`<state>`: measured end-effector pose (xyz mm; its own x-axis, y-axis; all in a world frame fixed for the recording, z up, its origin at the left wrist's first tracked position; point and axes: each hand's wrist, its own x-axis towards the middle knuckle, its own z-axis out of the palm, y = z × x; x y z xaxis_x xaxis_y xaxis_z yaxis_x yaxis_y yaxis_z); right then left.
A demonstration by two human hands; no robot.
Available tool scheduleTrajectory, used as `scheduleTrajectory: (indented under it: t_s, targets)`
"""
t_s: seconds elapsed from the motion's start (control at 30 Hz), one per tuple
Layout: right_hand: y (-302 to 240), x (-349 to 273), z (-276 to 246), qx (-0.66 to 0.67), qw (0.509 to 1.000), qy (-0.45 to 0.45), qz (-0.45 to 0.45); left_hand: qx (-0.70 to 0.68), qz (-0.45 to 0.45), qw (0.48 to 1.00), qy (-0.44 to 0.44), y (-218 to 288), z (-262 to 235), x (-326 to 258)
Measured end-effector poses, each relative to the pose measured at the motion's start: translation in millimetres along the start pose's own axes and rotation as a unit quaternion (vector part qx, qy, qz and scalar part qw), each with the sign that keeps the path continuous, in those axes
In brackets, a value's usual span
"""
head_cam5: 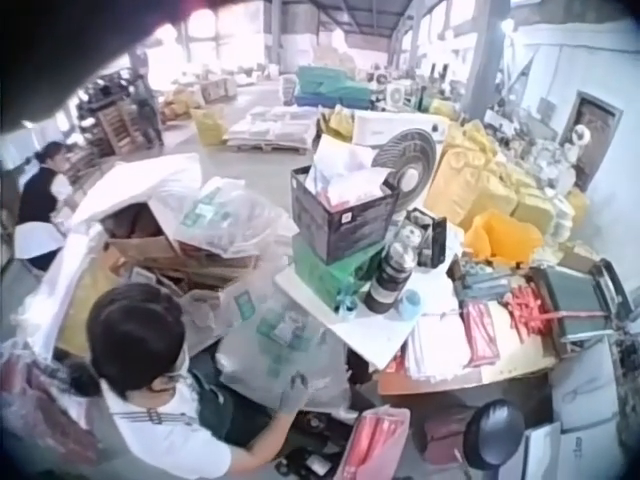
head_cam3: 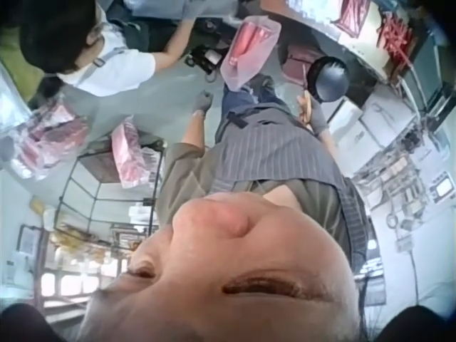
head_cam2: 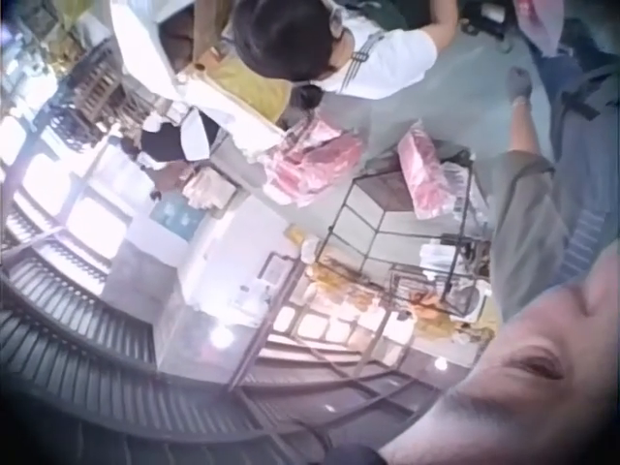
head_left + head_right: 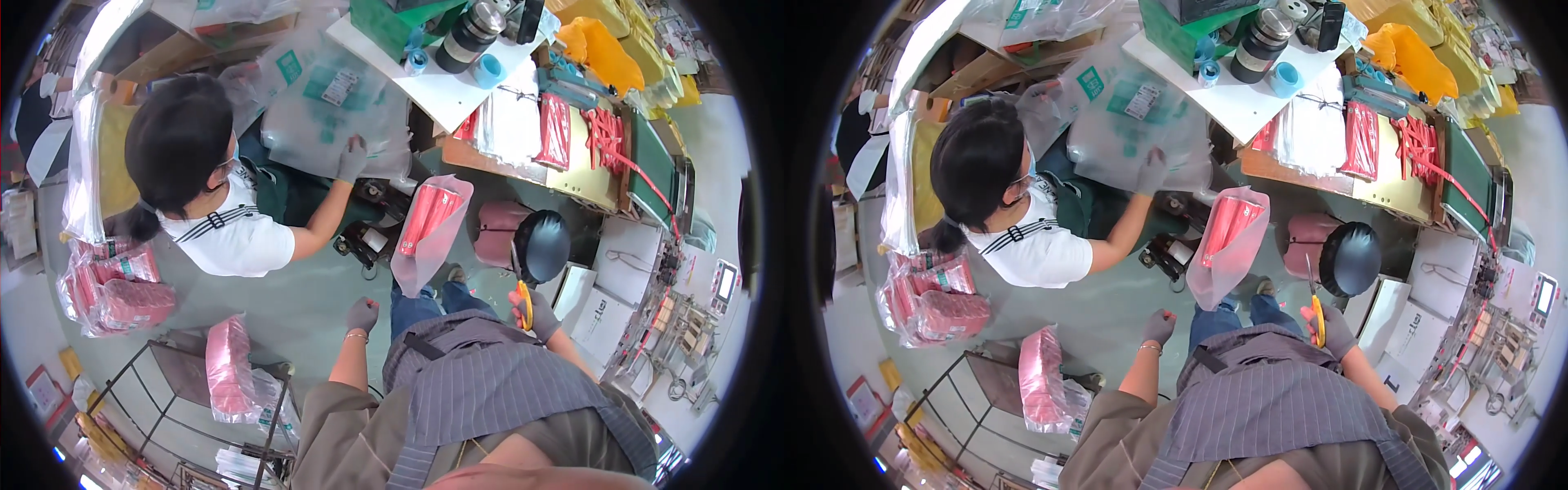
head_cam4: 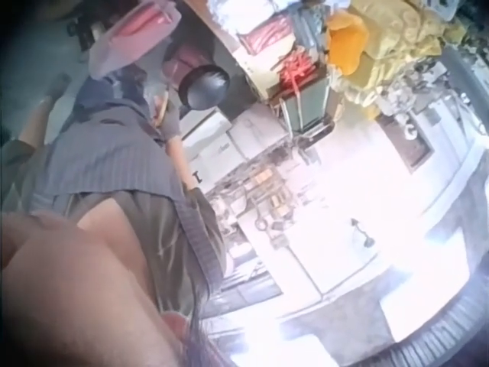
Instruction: Bundling red plastic straps, placing them into plastic bags, and using an industrial machine to cut or seal the components.
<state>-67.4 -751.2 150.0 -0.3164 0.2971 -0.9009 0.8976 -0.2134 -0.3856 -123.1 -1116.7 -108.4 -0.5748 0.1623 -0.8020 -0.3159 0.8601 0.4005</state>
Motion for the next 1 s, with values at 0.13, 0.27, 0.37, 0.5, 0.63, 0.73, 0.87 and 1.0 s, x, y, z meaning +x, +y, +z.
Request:
scheduleTrajectory:
  t_s: [0.13, 0.27, 0.37, 0.5, 0.63, 0.73, 0.87, 1.0]
  targets:
    - [1, -2, -1, -0.013, 1.0, 0.001, -0.009, -0.013, 0.016, 1.0, -0.001, 25, -14, 3]
    - [3, -4, -3, -0.004, 1.0, 0.004, 0.0, -0.006, 0.026, 1.0, -0.008, 41, -17, 3]
    - [9, -6, -6, 0.012, 1.0, 0.012, -0.003, 0.007, 0.044, 0.999, -0.009, 49, -16, 1]
    - [19, -11, -6, 0.027, 0.999, 0.014, -0.017, 0.03, 0.026, 0.999, -0.034, 46, -16, 7]
    - [24, -16, -5, 0.014, 1.0, 0.024, -0.01, 0.053, 0.05, 0.997, -0.033, 37, -15, 22]
    - [37, -16, -6, -0.026, 0.999, 0.026, -0.028, 0.043, 0.044, 0.997, -0.039, 41, -19, 25]
    - [41, -21, -4, -0.025, 0.999, 0.023, -0.035, 0.074, 0.06, 0.995, -0.032, 46, -21, 26]
    - [48, -22, -2, -0.025, 0.999, 0.027, -0.028, 0.078, 0.055, 0.995, -0.043, 49, -19, 24]
